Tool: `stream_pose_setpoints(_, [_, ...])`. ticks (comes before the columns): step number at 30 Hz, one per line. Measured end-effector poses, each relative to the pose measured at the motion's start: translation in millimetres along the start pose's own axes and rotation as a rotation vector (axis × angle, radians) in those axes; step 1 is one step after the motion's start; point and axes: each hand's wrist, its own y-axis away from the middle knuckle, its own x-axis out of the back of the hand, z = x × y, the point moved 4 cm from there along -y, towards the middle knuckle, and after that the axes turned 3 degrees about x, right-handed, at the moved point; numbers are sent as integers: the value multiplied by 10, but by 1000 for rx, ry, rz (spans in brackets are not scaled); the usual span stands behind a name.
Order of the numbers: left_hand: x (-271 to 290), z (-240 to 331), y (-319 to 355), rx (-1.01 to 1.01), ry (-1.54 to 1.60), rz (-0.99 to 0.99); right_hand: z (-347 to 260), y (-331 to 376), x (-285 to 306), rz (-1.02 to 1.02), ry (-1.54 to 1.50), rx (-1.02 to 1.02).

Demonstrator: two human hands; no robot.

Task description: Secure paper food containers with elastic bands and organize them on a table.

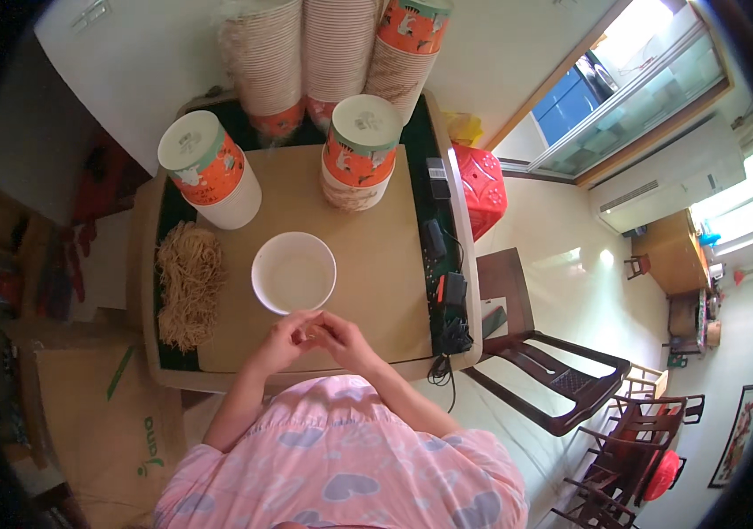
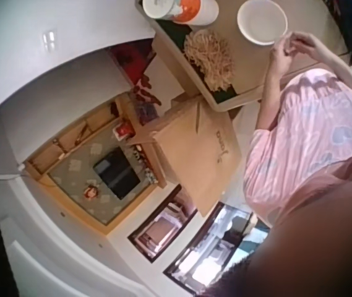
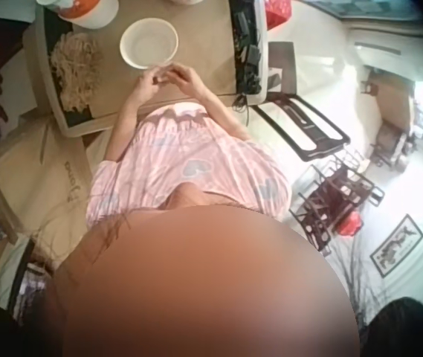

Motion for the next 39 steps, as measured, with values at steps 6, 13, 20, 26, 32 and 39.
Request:
stream_pose_setpoints(6, [34, -322, 3, 142, 91, -79, 108, 45, 118, 90, 75, 55])
stream_pose_setpoints(13, [110, -243, 2, 172, -13, -63, 176, 91, 204, 110, 414, -83])
stream_pose_setpoints(20, [130, -227, -41, 111, -34, 15, 373, 6, 143, 114, 91, -1])
stream_pose_setpoints(26, [56, -244, -187, 90, -13, 71, 314, -31, 250, 185, 242, -52])
stream_pose_setpoints(32, [-30, -194, -464, -80, -260, 192, 484, -83, 500, 397, 169, -19])
stream_pose_setpoints(39, [-113, -326, -585, -101, -601, 169, 689, -182, 566, 473, 141, -82])
